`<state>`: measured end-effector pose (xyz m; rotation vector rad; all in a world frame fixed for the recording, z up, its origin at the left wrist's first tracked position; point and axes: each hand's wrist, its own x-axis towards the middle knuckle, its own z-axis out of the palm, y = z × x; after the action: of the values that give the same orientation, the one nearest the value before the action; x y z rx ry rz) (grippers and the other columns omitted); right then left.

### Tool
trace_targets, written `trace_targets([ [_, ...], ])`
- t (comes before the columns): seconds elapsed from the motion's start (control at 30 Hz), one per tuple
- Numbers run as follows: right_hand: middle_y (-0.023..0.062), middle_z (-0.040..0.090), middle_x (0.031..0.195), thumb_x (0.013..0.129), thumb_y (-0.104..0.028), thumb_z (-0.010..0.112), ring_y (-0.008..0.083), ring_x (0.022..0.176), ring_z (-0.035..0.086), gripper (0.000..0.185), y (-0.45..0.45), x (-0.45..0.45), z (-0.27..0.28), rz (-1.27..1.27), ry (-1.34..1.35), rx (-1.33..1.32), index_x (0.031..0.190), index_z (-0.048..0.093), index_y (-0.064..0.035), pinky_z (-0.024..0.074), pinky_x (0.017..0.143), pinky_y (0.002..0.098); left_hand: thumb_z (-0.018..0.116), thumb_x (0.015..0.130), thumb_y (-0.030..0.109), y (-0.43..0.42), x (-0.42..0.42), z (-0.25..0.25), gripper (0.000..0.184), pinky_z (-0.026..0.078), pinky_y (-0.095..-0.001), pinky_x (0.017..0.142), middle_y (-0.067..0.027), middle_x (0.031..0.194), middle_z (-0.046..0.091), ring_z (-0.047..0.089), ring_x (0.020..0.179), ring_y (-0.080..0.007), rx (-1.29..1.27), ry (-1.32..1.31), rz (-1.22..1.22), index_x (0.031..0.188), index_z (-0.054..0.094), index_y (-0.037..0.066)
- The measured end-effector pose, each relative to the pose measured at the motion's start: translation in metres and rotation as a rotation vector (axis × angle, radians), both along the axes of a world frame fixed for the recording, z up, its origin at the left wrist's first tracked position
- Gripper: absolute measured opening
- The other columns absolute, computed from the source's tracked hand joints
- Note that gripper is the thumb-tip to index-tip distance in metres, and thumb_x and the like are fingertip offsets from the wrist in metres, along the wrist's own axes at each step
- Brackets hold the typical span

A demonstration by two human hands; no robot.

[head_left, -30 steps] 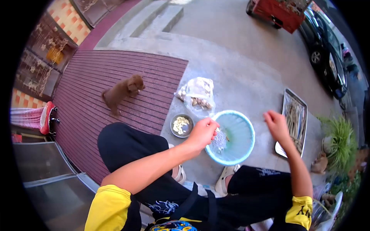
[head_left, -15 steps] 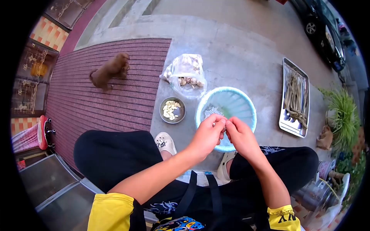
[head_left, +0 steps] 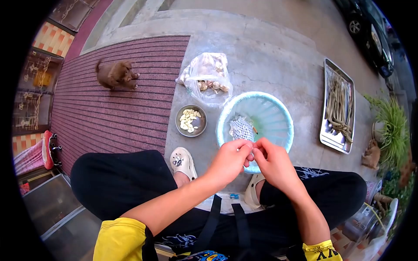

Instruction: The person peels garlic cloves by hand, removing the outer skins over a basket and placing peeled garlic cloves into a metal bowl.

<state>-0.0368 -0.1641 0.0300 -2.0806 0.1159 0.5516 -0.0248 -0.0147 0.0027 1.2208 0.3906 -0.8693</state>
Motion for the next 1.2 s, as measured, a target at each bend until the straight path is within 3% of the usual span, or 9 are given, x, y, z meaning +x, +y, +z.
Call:
trace_targets([
  [0.1,0.0166,0.066,0.079,0.091,-0.014,0.051,0.0303,0.073,0.065,0.018,-0.006,0.001,-0.005,-0.007,0.054,-0.067,0.091,0.058,0.0031,0.0483,0.067,0.0378,0.047,0.095,0.016,-0.004,-0.002,-0.003,0.023,0.041,-0.0233,0.055,-0.0025,0.076,0.058,0.052,0.066,-0.0083,0.017,-0.08,-0.053,0.103,0.062,0.0],
  [0.17,0.0052,0.058,0.067,0.094,-0.017,0.049,0.0112,0.06,0.051,0.022,-0.006,0.004,-0.008,-0.049,0.155,0.032,0.088,0.059,0.0019,0.0419,0.056,0.0283,0.047,0.095,0.015,-0.003,-0.002,-0.005,0.022,0.041,-0.0235,0.055,-0.0031,0.076,0.059,0.052,0.065,-0.0087,0.041,-0.14,-0.077,0.104,0.061,0.0],
  [0.3,0.0163,0.061,0.072,0.093,-0.016,0.046,0.0238,0.067,0.059,0.023,-0.005,0.009,-0.006,-0.069,0.201,0.079,0.088,0.06,0.0018,0.0458,0.065,0.0342,0.052,0.095,0.017,0.001,0.004,-0.003,0.017,0.04,-0.022,0.053,-0.0019,0.078,0.059,0.051,0.065,-0.0074,-0.027,-0.123,-0.036,0.101,0.06,0.003],
  [0.6,0.0026,0.049,0.061,0.092,-0.018,0.049,0.0102,0.057,0.044,0.021,-0.009,0.015,-0.011,-0.124,0.197,0.174,0.085,0.058,-0.0012,0.0381,0.053,0.0282,0.059,0.094,0.024,0.014,0.024,-0.003,0.016,0.038,-0.0185,0.056,0.0025,0.078,0.055,0.049,0.069,-0.004,-0.069,-0.027,-0.126,0.099,0.057,0.008],
  [0.77,-0.0059,0.041,0.059,0.092,-0.018,0.051,0.0025,0.049,0.032,0.019,-0.009,0.008,-0.016,-0.375,0.416,0.63,0.08,0.057,-0.0046,0.0262,0.045,0.0232,0.058,0.095,0.021,0.014,0.018,-0.003,0.015,0.037,-0.018,0.054,0.0013,0.076,0.053,0.047,0.066,-0.0041,-0.141,-0.121,-0.135,0.099,0.056,0.007],
  [1.0,-0.0037,0.047,0.06,0.088,-0.014,0.06,0.0044,0.056,0.043,0.014,-0.008,0.015,-0.018,-0.284,0.152,0.254,0.081,0.06,-0.0011,0.036,0.05,0.0245,0.057,0.095,0.016,0.018,0.021,-0.003,0.016,0.031,-0.0209,0.05,0.0009,0.072,0.046,0.043,0.062,-0.007,-0.3,0.043,0.091,0.105,0.054,0.005],
  [1.07,0.0016,0.055,0.064,0.085,-0.012,0.063,0.009,0.061,0.051,0.013,-0.009,0.016,-0.02,-0.242,0.159,0.206,0.083,0.06,0.0002,0.0419,0.056,0.028,0.058,0.095,0.021,0.02,0.022,-0.002,0.02,0.032,-0.0189,0.051,0.0019,0.075,0.048,0.043,0.064,-0.0043,-0.331,0.043,0.122,0.108,0.056,0.005],
  [1.13,0.0095,0.059,0.072,0.085,-0.01,0.063,0.0181,0.063,0.055,0.012,-0.008,0.014,-0.021,-0.19,-0.181,0.055,0.084,0.059,0.0004,0.0444,0.059,0.0324,0.058,0.095,0.021,0.019,0.023,0.0,0.021,0.032,-0.0188,0.052,0.0018,0.076,0.049,0.044,0.065,-0.0043,-0.314,0.029,0.119,0.109,0.056,0.005],
  [1.2,0.0132,0.059,0.075,0.086,-0.01,0.06,0.0242,0.066,0.057,0.011,-0.004,0.019,-0.011,-0.187,-0.219,0.052,0.086,0.058,0.0008,0.0454,0.061,0.0347,0.056,0.096,0.017,0.018,0.025,0.001,0.016,0.032,-0.0202,0.052,0.0006,0.076,0.049,0.044,0.065,-0.0071,-0.269,0.023,0.12,0.108,0.055,0.006],
])
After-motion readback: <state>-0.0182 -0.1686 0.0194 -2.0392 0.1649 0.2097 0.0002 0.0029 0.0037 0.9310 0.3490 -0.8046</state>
